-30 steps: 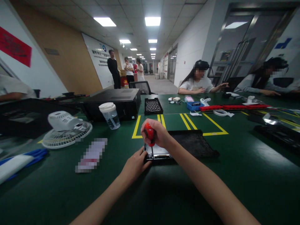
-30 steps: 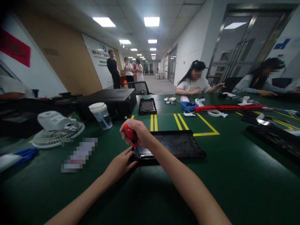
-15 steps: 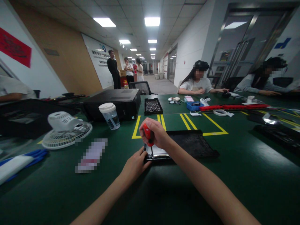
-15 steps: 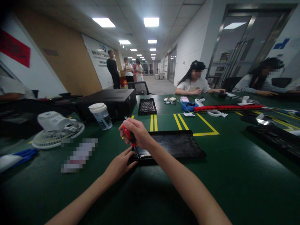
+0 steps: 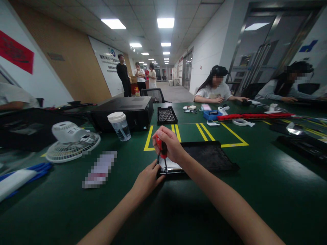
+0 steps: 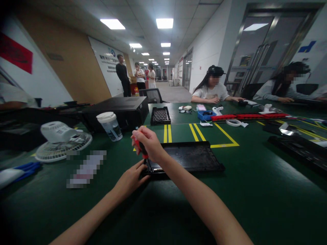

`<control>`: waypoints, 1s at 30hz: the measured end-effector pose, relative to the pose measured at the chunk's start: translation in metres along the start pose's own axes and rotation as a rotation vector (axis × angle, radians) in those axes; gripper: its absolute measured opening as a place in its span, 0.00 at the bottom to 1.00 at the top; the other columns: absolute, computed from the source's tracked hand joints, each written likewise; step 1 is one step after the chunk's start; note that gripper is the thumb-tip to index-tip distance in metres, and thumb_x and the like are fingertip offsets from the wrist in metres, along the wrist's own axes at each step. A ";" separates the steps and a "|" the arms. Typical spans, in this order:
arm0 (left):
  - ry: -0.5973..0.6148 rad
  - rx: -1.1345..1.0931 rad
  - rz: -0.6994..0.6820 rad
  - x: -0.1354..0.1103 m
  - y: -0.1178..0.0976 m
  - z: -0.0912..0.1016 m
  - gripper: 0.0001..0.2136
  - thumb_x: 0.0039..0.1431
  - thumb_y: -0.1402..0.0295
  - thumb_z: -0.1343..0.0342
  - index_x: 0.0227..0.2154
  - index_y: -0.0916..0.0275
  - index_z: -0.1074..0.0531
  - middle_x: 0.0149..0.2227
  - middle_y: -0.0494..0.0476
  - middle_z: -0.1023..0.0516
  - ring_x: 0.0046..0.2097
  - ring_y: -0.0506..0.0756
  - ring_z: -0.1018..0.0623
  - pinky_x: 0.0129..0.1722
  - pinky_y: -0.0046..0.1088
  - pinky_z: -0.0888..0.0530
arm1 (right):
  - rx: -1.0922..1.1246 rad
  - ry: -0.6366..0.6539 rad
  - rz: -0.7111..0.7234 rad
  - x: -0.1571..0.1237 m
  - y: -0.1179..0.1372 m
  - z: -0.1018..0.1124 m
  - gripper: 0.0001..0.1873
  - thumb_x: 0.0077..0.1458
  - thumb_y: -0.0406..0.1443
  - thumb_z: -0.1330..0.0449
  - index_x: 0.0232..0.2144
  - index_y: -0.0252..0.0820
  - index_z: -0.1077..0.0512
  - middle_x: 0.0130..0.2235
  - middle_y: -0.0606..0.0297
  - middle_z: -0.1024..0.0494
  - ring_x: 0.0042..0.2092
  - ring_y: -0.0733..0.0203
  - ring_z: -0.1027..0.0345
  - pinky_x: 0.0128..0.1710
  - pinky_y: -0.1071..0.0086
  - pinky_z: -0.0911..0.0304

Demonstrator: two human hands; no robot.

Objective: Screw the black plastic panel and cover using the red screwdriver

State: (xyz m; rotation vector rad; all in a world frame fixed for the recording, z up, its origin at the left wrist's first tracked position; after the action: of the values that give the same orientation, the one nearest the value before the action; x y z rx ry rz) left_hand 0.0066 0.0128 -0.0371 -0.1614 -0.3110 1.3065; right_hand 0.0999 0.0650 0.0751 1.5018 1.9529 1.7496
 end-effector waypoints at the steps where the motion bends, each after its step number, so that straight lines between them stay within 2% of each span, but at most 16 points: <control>1: 0.001 -0.002 -0.002 0.000 0.000 0.000 0.12 0.54 0.63 0.47 0.41 0.59 0.32 0.59 0.59 0.39 0.52 0.60 0.30 0.51 0.38 0.33 | -0.004 -0.006 0.002 0.000 0.000 0.000 0.11 0.54 0.41 0.46 0.27 0.39 0.38 0.22 0.73 0.33 0.16 0.74 0.43 0.14 0.79 0.46; 14: -0.008 0.019 -0.021 0.000 0.003 -0.003 0.13 0.55 0.61 0.49 0.42 0.59 0.32 0.59 0.60 0.39 0.52 0.61 0.30 0.51 0.38 0.32 | -0.033 -0.102 0.030 -0.001 0.003 0.001 0.12 0.53 0.40 0.45 0.25 0.41 0.43 0.22 0.74 0.35 0.17 0.74 0.45 0.14 0.79 0.46; 30: 0.010 0.022 -0.015 -0.001 0.000 0.000 0.11 0.56 0.62 0.49 0.41 0.60 0.32 0.58 0.60 0.39 0.52 0.60 0.29 0.51 0.37 0.32 | -0.166 -0.203 0.072 -0.004 0.008 0.002 0.14 0.51 0.43 0.43 0.25 0.42 0.44 0.21 0.75 0.38 0.18 0.73 0.44 0.16 0.77 0.38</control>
State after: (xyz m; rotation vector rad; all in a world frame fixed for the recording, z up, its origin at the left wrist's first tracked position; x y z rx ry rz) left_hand 0.0068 0.0119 -0.0373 -0.1469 -0.2882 1.2933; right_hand 0.1077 0.0622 0.0786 1.6372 1.6352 1.6647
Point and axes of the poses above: each hand's wrist, its own x-axis towards the middle knuckle, its own z-axis out of the back of the hand, y = z × x, the point moved 4 cm from there along x, towards the middle knuckle
